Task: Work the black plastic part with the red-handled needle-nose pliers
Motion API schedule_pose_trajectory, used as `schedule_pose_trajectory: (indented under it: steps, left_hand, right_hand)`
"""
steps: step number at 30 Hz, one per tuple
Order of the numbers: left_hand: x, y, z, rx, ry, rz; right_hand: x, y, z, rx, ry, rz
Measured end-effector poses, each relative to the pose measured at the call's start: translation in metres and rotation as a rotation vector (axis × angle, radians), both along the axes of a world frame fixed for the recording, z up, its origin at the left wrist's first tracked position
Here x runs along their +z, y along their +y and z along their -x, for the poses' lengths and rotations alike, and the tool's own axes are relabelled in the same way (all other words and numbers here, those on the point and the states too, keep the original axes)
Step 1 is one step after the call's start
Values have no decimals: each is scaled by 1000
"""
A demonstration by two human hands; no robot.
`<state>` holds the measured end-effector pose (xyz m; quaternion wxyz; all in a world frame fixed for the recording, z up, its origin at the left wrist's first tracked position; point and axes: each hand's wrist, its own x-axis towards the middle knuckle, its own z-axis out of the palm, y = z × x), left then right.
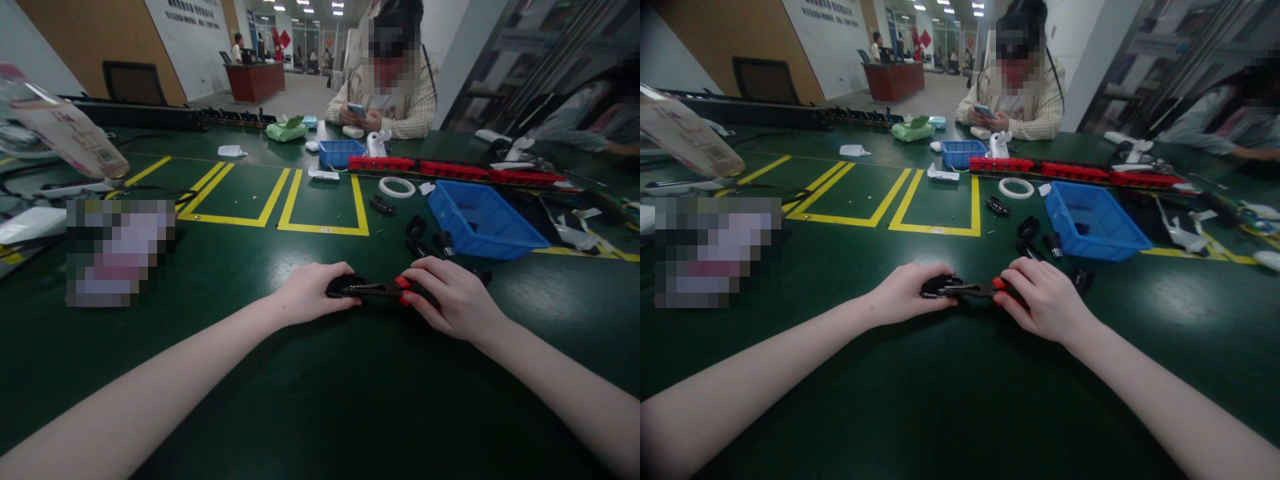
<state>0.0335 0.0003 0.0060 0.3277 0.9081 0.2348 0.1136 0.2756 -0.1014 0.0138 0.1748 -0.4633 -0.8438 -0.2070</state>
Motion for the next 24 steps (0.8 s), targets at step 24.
schedule_pose_trajectory:
  steps: [24]
  left_hand:
    - [0, 1, -1, 13, -24, 14]
  right_hand:
    - [4, 0, -3, 0, 11, 18]
